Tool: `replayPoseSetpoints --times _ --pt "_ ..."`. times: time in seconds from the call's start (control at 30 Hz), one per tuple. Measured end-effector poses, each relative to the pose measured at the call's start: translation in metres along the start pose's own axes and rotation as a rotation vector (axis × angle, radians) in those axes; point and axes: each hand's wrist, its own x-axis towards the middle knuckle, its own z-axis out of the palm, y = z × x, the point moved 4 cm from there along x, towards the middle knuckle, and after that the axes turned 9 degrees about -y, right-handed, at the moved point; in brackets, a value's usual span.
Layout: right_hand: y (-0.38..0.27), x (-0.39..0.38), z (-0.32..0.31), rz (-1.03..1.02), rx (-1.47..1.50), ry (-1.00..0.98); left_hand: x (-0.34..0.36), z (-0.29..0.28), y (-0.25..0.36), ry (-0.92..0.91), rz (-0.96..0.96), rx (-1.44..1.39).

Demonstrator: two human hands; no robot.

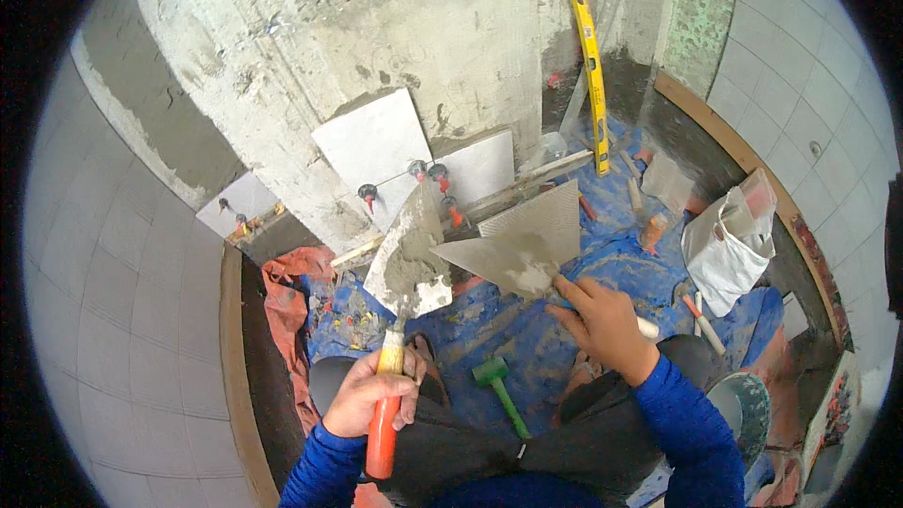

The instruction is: The person installs white ceramic tiles on a wall using tile leveling clips and a rubber mallet. They apply cement mortar with a trowel, position the tiles, and tap them into place. The person also uses a level to check alignment and spreads mortar between tiles.

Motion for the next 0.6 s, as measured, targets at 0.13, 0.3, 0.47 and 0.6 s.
replayPoseSetpoints --times 0.13,0.3,0.47,0.6 --pt "0.009 0.021 -0.011 -0.029 -0.037 0.018 0.007 0.006 -0.003 -0.004 0.025 0.167" --pt "0.021 0.058 -0.035 -0.076 -0.044 0.015 0.013 0.007 0.003 0.135 0.042 0.287" --pt "0.036 0.091 -0.046 -0.058 -0.015 0.299 0.019 0.012 -0.007 0.152 -0.01 0.348" --pt "0.071 0.103 -0.046 0.059 0.062 0.424 0.018 0.007 -0.017 0.145 0.014 0.223"
